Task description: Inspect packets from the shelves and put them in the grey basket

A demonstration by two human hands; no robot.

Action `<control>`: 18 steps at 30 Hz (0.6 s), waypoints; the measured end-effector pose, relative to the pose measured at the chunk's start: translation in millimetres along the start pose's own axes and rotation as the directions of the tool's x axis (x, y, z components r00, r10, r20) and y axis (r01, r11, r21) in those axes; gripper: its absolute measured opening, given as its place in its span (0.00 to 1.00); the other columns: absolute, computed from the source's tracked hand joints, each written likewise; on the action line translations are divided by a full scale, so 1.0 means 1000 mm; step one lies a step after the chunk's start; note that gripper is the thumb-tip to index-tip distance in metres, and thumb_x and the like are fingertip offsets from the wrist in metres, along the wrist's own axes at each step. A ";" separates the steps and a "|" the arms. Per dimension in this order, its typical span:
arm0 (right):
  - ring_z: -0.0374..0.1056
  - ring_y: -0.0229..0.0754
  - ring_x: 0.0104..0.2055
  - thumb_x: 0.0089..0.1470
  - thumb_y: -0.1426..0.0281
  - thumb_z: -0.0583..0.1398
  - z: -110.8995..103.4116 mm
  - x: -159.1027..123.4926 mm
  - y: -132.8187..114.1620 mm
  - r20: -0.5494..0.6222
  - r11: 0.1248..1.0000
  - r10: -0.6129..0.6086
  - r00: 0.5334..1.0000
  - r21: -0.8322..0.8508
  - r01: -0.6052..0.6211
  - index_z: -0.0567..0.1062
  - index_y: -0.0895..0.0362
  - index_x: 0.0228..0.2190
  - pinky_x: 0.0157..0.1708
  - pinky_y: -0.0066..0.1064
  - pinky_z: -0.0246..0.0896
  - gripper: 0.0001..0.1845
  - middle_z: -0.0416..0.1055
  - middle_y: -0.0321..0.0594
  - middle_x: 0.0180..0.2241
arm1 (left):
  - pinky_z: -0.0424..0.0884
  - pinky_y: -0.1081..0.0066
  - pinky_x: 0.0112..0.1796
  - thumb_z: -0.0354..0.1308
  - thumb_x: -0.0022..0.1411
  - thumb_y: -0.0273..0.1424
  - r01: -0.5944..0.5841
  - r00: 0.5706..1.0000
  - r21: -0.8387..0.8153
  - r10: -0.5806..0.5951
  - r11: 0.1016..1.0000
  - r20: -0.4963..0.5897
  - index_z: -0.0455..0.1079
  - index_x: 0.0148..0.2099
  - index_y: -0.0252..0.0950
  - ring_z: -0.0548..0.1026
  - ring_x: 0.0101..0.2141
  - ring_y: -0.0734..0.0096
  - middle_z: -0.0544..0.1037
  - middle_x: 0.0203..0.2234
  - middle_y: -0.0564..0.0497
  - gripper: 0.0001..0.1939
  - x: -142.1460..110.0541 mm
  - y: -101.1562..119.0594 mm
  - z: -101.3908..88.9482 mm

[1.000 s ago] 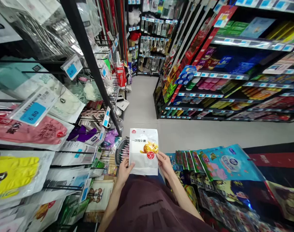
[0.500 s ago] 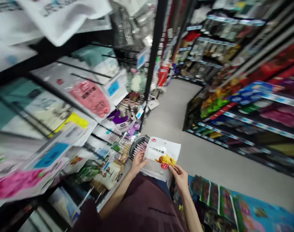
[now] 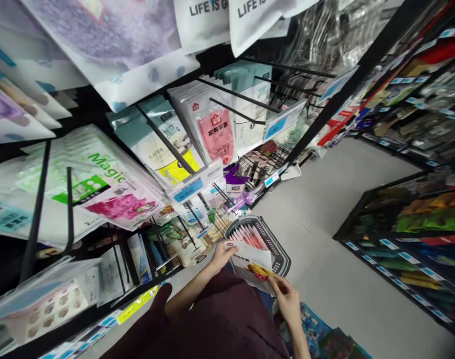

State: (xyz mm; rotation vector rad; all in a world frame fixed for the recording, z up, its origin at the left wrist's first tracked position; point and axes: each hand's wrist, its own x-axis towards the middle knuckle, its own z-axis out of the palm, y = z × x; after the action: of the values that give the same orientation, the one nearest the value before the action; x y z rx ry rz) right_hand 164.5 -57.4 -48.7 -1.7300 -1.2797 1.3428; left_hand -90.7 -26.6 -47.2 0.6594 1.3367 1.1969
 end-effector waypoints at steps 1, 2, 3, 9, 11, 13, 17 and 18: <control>0.75 0.54 0.40 0.45 0.51 0.64 0.003 -0.001 -0.002 0.018 1.000 -0.004 1.000 0.003 0.004 0.80 0.60 0.36 0.41 0.39 0.72 0.25 0.79 0.49 0.38 | 0.70 0.71 0.35 0.67 0.51 0.40 0.007 1.000 -0.011 -0.008 1.000 -0.029 0.77 0.38 0.29 0.77 0.32 0.65 0.81 0.31 0.44 0.19 -0.003 -0.003 -0.005; 0.75 0.54 0.40 0.46 0.51 0.64 0.006 -0.002 -0.004 0.027 1.000 -0.007 1.000 0.004 0.007 0.80 0.59 0.36 0.41 0.39 0.72 0.25 0.79 0.49 0.38 | 0.70 0.70 0.36 0.67 0.51 0.41 0.014 0.998 -0.026 -0.016 1.000 -0.058 0.77 0.38 0.29 0.77 0.32 0.64 0.81 0.32 0.43 0.19 -0.006 -0.005 -0.010; 0.75 0.54 0.40 0.46 0.51 0.64 0.010 -0.004 -0.005 0.034 1.000 -0.012 0.999 0.004 0.012 0.80 0.59 0.36 0.41 0.39 0.72 0.24 0.79 0.48 0.37 | 0.71 0.69 0.37 0.68 0.50 0.41 0.017 0.995 -0.042 -0.021 0.999 -0.094 0.78 0.39 0.29 0.77 0.33 0.63 0.82 0.33 0.43 0.20 -0.009 -0.008 -0.015; 0.75 0.53 0.41 0.48 0.52 0.63 0.025 -0.003 -0.007 0.120 0.999 -0.042 0.992 -0.021 0.045 0.80 0.58 0.36 0.44 0.39 0.71 0.22 0.79 0.46 0.37 | 0.72 0.68 0.40 0.67 0.50 0.42 -0.033 0.941 -0.096 -0.001 0.995 -0.338 0.78 0.40 0.31 0.78 0.35 0.62 0.82 0.35 0.42 0.20 -0.026 -0.016 -0.052; 0.75 0.53 0.42 0.49 0.53 0.62 0.028 0.000 -0.006 0.152 0.999 -0.044 0.987 -0.023 0.048 0.80 0.58 0.37 0.45 0.40 0.70 0.22 0.79 0.47 0.39 | 0.72 0.68 0.38 0.66 0.52 0.42 -0.062 0.914 -0.074 0.027 0.995 -0.404 0.78 0.40 0.31 0.78 0.34 0.63 0.82 0.33 0.43 0.20 -0.033 -0.018 -0.068; 0.74 0.54 0.43 0.49 0.52 0.62 0.030 0.004 -0.005 0.176 0.999 -0.033 0.984 -0.008 0.034 0.79 0.58 0.37 0.46 0.42 0.69 0.23 0.79 0.48 0.39 | 0.73 0.69 0.36 0.66 0.51 0.42 -0.066 0.885 -0.030 0.045 0.997 -0.463 0.78 0.37 0.30 0.77 0.32 0.64 0.81 0.30 0.44 0.19 -0.041 -0.020 -0.085; 0.74 0.55 0.44 0.49 0.52 0.63 0.033 0.009 -0.008 0.212 1.000 -0.005 0.977 0.015 0.002 0.78 0.58 0.38 0.48 0.43 0.68 0.23 0.79 0.49 0.39 | 0.72 0.68 0.36 0.68 0.48 0.41 -0.043 0.819 0.013 0.043 0.999 -0.572 0.78 0.34 0.30 0.77 0.31 0.64 0.81 0.29 0.45 0.18 -0.060 -0.024 -0.121; 0.74 0.55 0.44 0.49 0.52 0.62 0.034 0.009 -0.009 0.221 1.000 0.000 0.975 0.009 -0.002 0.78 0.58 0.38 0.48 0.43 0.68 0.23 0.79 0.49 0.39 | 0.73 0.66 0.37 0.68 0.48 0.41 -0.034 0.797 0.018 0.038 0.999 -0.603 0.78 0.33 0.30 0.77 0.31 0.64 0.81 0.28 0.45 0.18 -0.065 -0.024 -0.129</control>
State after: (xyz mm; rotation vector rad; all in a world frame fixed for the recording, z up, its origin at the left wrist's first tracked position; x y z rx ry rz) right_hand 129.7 -48.9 -55.4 -1.6094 -1.3895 1.5749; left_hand -195.0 -127.4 -69.6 0.3031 1.8636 1.5081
